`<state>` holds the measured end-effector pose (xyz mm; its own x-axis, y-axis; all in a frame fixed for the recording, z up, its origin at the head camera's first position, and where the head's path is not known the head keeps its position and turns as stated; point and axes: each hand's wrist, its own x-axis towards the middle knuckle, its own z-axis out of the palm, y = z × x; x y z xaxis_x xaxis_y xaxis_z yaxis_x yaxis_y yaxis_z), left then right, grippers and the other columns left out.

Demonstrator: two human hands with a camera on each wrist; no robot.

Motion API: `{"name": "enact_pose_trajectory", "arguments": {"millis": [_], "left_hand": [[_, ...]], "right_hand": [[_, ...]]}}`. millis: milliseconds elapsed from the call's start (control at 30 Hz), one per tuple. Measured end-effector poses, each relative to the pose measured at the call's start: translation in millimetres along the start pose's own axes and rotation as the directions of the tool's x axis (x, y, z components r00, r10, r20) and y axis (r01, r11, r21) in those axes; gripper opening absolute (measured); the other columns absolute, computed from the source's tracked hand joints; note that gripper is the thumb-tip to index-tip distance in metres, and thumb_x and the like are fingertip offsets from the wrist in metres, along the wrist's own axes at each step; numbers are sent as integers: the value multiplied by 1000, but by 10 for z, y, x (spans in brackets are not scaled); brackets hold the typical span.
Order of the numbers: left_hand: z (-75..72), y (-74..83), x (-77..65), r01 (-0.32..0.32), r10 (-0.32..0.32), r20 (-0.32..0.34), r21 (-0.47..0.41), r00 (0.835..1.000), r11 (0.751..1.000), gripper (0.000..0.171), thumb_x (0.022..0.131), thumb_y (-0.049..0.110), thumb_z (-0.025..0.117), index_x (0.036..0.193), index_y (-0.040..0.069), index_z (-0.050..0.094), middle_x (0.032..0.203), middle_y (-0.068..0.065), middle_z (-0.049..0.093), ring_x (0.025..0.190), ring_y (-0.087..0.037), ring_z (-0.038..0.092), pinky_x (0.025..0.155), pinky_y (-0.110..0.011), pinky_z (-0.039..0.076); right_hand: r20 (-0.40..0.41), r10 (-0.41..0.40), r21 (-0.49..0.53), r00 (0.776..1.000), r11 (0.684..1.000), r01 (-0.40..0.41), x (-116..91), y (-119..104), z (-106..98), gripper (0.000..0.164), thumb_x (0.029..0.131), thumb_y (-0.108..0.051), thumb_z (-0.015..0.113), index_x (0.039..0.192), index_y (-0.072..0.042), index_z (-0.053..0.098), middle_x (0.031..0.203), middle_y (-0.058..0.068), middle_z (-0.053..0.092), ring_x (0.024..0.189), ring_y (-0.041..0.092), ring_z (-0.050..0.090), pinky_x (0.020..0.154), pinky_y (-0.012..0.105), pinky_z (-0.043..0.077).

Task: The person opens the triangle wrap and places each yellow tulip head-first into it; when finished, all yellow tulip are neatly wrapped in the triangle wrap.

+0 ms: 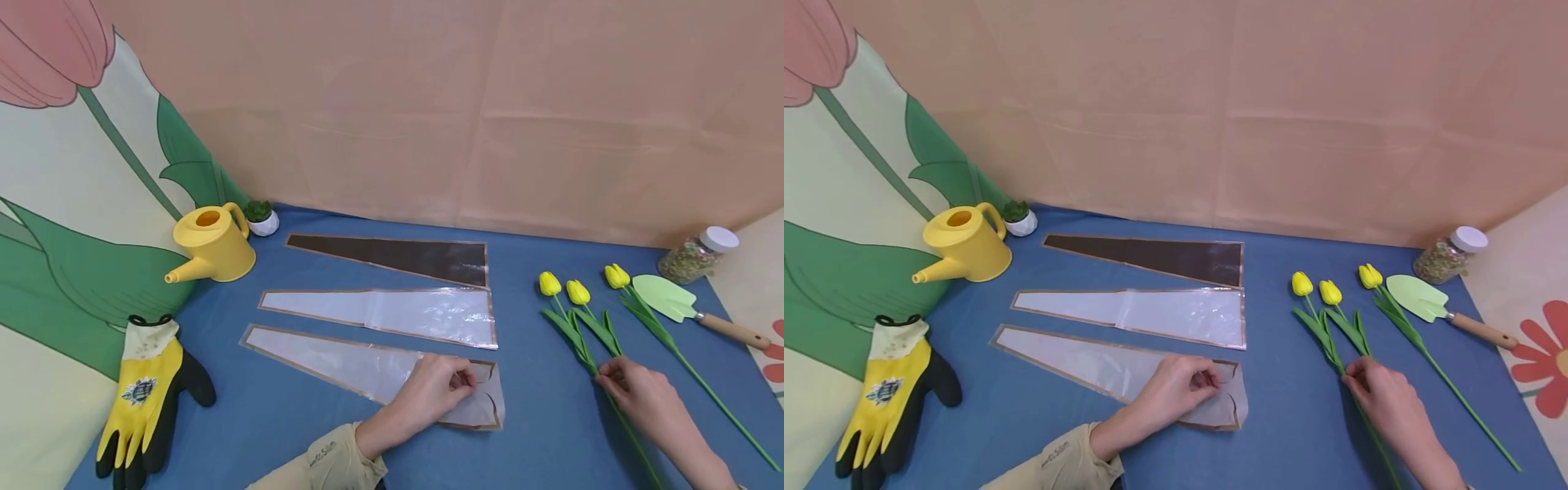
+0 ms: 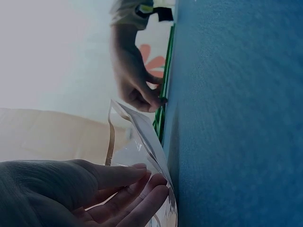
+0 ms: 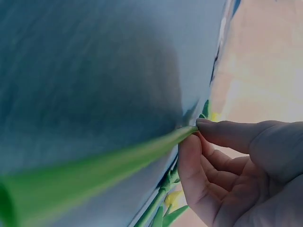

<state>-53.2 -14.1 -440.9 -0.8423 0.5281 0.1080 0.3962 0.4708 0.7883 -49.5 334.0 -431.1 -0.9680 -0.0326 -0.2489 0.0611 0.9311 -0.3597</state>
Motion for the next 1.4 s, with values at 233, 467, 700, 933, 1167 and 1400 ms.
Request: {"name": "enact_pose_trajectory", "arguments": {"millis": [233,467,700,933,1167,1400], "left_hand": [[1,-2,-8,-1,1,0,-8,1000,1000,16,90,-5,82,87,9,78,82,7,74,71,11,61,68,-8,48],[-8,1,-20,-7,7,-9,-2,1000,1000,17,90,-5,82,87,10,77,81,7,74,71,11,60,68,-8,48],[-12,-4,-8,-10,10,-6,7,1000,1000,17,91,-4,82,86,12,77,81,9,74,70,12,59,68,-8,47],[-8,7,-14,2,-2,2,16,1000,1000,17,91,-3,83,86,13,77,82,10,74,71,14,60,68,-8,48],[-7,14,-8,3,-3,8,25,1000,1000,16,92,-2,83,87,13,78,82,10,75,71,14,60,68,-7,47],[-18,22,-20,5,-5,8,24,1000,1000,18,92,-2,82,87,14,78,83,12,74,72,14,60,69,-8,47]], "right_hand": [[1,7,88,1000,996,-7,-56,-71,-53,14,103,-8,70,103,6,66,85,1,72,69,17,64,57,36,51],[-52,28,242,998,970,-14,-161,-159,-127,20,104,-11,71,112,7,68,91,6,75,72,17,72,60,32,60],[-87,84,416,993,909,-41,-232,-166,-181,31,107,-19,71,121,9,67,95,11,77,76,15,75,66,32,63],[-105,126,568,986,822,-45,-263,-135,-169,38,107,-14,70,131,14,60,97,11,79,81,13,76,68,34,64],[-152,172,607,973,793,-45,-264,-124,-155,39,109,-9,65,137,15,54,95,4,79,81,11,76,69,33,64],[-109,193,767,975,641,-42,-269,-49,-150,39,108,-10,65,139,10,51,95,-11,78,86,8,77,73,31,64]]}}
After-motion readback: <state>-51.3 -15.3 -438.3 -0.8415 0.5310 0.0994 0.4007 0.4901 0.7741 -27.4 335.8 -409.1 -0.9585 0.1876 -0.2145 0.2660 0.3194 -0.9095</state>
